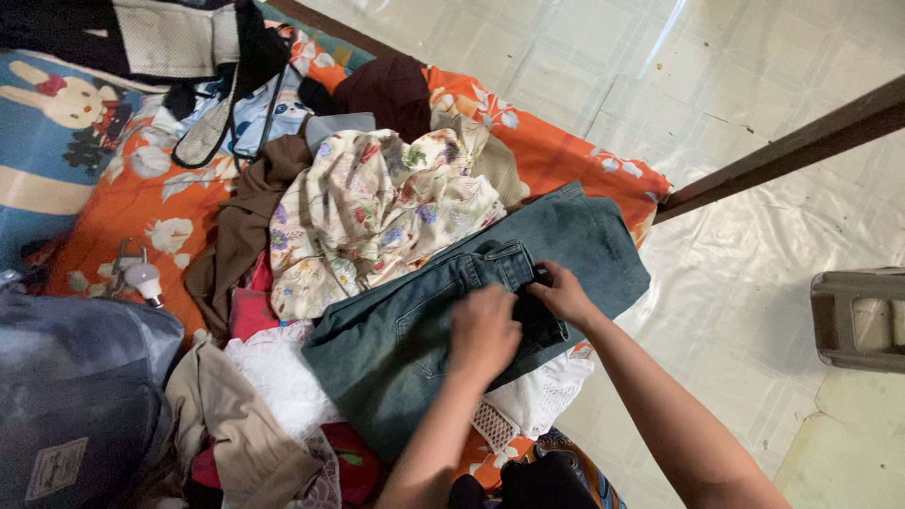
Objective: The person picks up a pair of jeans from a pile of laundry on a bed, smooths them out, and folds them into a rectangular shape by hand before starting to pick up another garment.
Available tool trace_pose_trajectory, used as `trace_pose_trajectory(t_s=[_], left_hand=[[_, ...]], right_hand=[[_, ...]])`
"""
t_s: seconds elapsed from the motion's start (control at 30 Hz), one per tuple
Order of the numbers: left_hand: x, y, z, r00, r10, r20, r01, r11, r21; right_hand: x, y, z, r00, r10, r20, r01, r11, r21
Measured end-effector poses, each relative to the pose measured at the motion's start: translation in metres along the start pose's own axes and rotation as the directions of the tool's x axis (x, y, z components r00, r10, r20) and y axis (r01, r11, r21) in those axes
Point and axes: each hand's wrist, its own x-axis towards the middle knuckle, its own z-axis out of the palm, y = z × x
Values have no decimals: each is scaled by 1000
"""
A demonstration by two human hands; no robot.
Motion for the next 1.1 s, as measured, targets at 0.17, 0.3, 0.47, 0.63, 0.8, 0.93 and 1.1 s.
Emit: trace_pose_trajectory(t_s=[0.17,0.3,0.47,0.63,0.8,0.93,1.1], left_hand=[[-33,-105,-74,973,-151,-175,201,925,322],[-77,-176,-96,849,-526,46,499,828,257],[-106,-208,-103,888,-459,-5,445,859,253],[-128,-228,-102,940,-262,-221,291,950,111],[-118,-229,-81,943,-142,-302,230,933,277],[-77,-202,-68,964,-127,-235,214,893,395],[-16,-161,-50,969,-244,-33,236,881,410]], right_hand=[[0,19,-19,965,-74,-252,41,991,-131],[5,-10,-18,990,-70,-124,65,997,-42],[-2,-9,35,992,-46,-115,-17,868,-496],[-11,-21,44,990,53,-133,-95,937,-336],[-36,-54,15,969,-138,-203,33,892,-450],[-27,-65,-38,939,-129,-320,-52,864,-501],[-3,-61,-95,885,-263,-384,-8,816,-578]])
